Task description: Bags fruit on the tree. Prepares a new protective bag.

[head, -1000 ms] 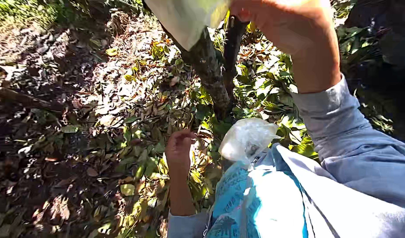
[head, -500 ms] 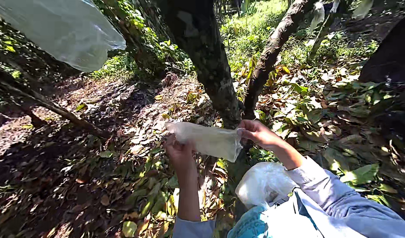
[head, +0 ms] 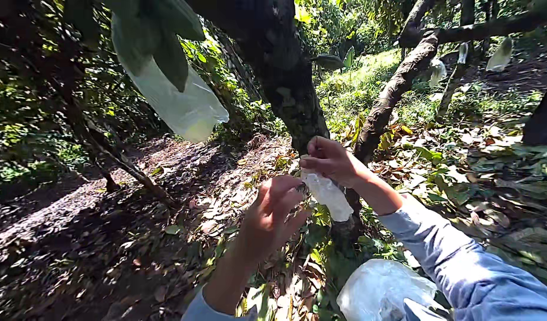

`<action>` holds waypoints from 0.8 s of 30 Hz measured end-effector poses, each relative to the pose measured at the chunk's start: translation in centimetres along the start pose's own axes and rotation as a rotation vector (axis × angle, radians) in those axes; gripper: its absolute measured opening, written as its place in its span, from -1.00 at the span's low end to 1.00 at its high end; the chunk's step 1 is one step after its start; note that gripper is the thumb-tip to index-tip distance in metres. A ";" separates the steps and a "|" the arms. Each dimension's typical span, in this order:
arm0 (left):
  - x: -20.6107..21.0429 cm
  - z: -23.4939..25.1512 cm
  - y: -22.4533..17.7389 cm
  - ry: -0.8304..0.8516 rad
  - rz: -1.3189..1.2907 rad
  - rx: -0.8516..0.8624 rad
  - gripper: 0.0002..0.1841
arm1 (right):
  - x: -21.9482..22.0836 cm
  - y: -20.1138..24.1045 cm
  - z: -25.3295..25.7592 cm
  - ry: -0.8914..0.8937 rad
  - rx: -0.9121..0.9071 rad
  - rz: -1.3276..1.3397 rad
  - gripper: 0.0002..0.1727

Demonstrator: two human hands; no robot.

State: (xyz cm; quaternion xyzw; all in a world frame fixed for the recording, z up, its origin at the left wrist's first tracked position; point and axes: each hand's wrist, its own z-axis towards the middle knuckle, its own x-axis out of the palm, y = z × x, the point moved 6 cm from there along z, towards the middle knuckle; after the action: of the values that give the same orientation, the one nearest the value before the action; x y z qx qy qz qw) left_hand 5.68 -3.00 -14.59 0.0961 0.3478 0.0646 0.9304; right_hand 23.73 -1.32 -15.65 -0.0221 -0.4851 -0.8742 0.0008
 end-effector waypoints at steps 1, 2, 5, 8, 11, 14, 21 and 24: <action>0.3 0.6 -0.1 0.022 0.008 0.031 -0.65 | 0.5 0.3 0.5 0.042 -0.020 -0.007 -0.82; 0.5 1.2 0.0 0.034 0.018 0.059 -0.68 | 1.1 0.5 0.8 0.081 -0.025 -0.014 -0.82; 0.3 2.3 1.2 0.094 0.054 0.041 -0.81 | 1.1 0.9 1.6 0.177 0.014 -0.005 -0.78; -0.2 3.0 2.1 0.183 -0.008 0.079 -0.79 | -1.1 0.7 1.4 0.271 0.092 0.064 -0.76; 0.1 3.5 2.2 0.103 -0.192 0.172 -0.76 | -3.4 1.1 1.0 0.271 0.060 0.083 -0.75; 1.3 4.3 2.4 0.083 -0.375 0.173 -0.70 | -5.0 1.8 0.3 0.160 -0.019 -0.128 -0.82; 5.8 7.4 5.3 -0.066 -0.353 -0.037 -0.64 | -6.5 3.5 -1.1 0.179 -0.398 -0.227 -0.56; 6.5 9.4 7.2 -0.074 -0.283 -0.270 -0.52 | -7.2 3.0 0.7 0.290 -0.412 -0.183 -0.52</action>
State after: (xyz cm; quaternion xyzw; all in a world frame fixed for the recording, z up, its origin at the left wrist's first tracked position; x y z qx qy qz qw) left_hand 16.41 3.99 -10.13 -0.0770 0.3118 -0.0245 0.9467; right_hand 31.06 -2.51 -13.03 0.1476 -0.2915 -0.9450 -0.0133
